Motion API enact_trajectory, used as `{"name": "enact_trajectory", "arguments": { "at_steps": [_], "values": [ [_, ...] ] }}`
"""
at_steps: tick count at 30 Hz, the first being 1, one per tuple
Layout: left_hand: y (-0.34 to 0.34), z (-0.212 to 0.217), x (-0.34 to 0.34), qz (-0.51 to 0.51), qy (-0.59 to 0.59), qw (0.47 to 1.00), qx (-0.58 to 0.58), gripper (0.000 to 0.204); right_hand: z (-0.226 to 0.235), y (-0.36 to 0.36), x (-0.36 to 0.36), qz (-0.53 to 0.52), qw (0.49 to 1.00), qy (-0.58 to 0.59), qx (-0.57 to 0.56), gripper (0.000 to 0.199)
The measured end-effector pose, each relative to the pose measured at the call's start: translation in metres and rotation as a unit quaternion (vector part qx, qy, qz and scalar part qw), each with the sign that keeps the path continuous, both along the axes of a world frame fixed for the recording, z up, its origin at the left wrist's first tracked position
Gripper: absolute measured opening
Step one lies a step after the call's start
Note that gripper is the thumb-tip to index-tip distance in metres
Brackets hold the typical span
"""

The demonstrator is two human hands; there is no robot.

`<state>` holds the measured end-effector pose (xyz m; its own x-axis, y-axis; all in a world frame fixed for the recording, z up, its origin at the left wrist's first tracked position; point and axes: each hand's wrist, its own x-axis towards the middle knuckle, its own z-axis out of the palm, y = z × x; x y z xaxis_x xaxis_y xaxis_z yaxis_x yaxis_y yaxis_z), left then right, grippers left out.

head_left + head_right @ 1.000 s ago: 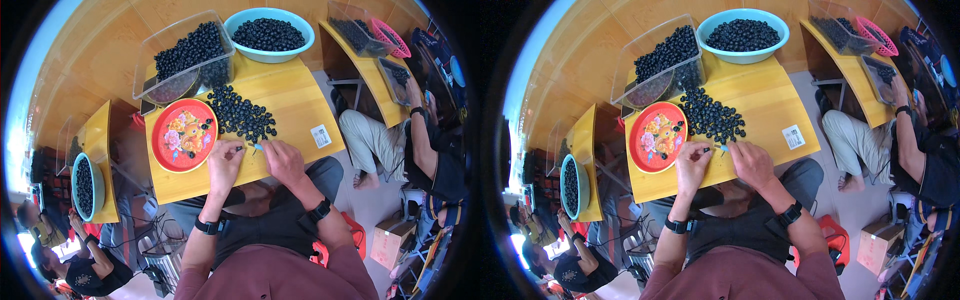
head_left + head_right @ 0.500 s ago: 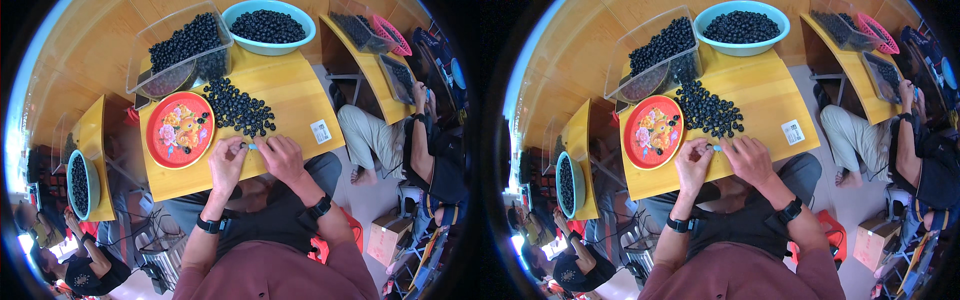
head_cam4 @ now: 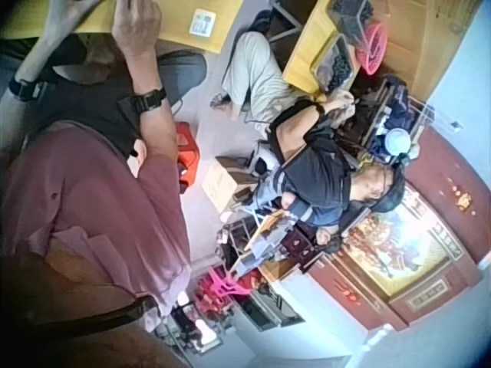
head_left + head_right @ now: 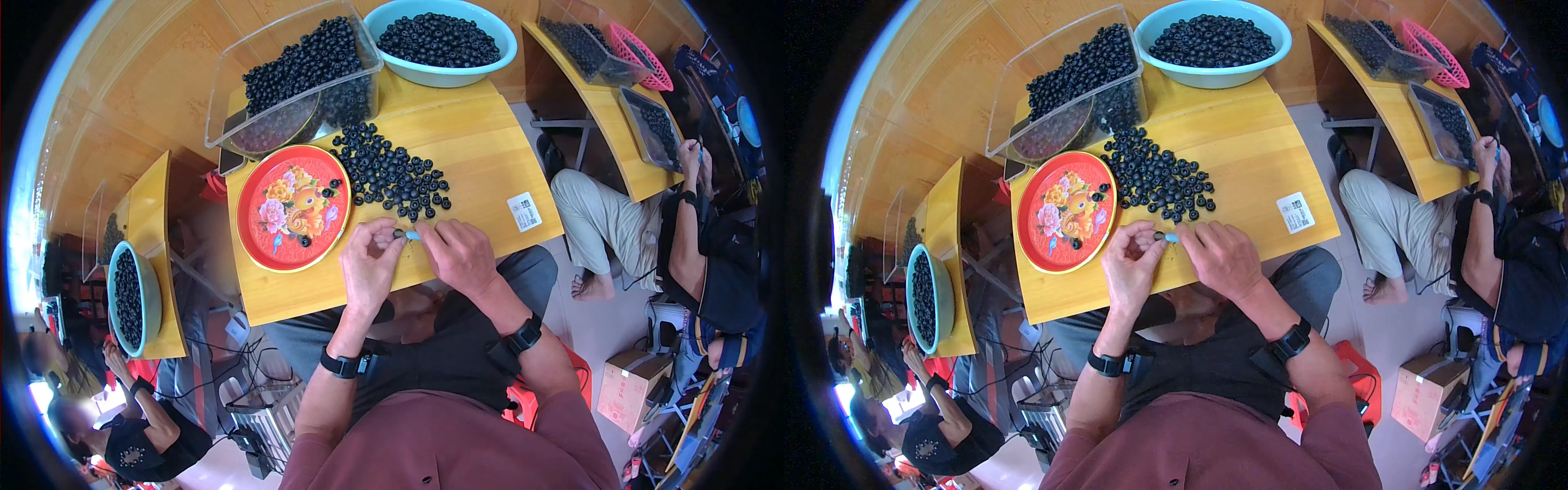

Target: Inspecting and sorting small black objects from a bowl into a tray using a small hand tool.

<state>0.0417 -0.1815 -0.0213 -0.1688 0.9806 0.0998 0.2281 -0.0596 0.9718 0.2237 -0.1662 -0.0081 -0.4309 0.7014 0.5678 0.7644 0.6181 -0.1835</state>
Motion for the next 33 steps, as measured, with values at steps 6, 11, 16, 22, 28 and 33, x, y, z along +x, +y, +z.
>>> {"name": "enact_trajectory", "arguments": {
  "at_steps": [6,11,16,22,28,33],
  "values": [
    [-0.003,-0.003,-0.001,0.000,-0.035,0.999,-0.022,0.027,-0.001,0.001,0.002,-0.018,0.999,-0.001,-0.048,0.021],
    [-0.006,0.002,-0.002,-0.013,-0.144,0.990,0.003,0.033,0.001,0.002,0.000,-0.029,0.999,-0.004,-0.036,0.021],
    [-0.004,0.007,-0.004,0.000,-0.074,0.997,0.020,0.024,0.001,0.002,-0.001,-0.031,0.999,0.002,-0.024,0.021],
    [-0.002,0.018,-0.016,0.041,0.095,0.988,0.115,0.017,0.000,0.000,-0.002,-0.051,0.998,0.027,-0.005,0.018],
    [0.025,0.035,-0.064,0.085,0.266,0.952,0.123,0.021,0.001,0.001,-0.002,-0.053,0.997,0.047,0.002,0.017],
    [0.034,0.043,-0.061,0.073,0.417,0.887,0.187,0.024,-0.001,0.002,-0.002,-0.060,0.998,0.033,0.004,0.019]
  ]
}}
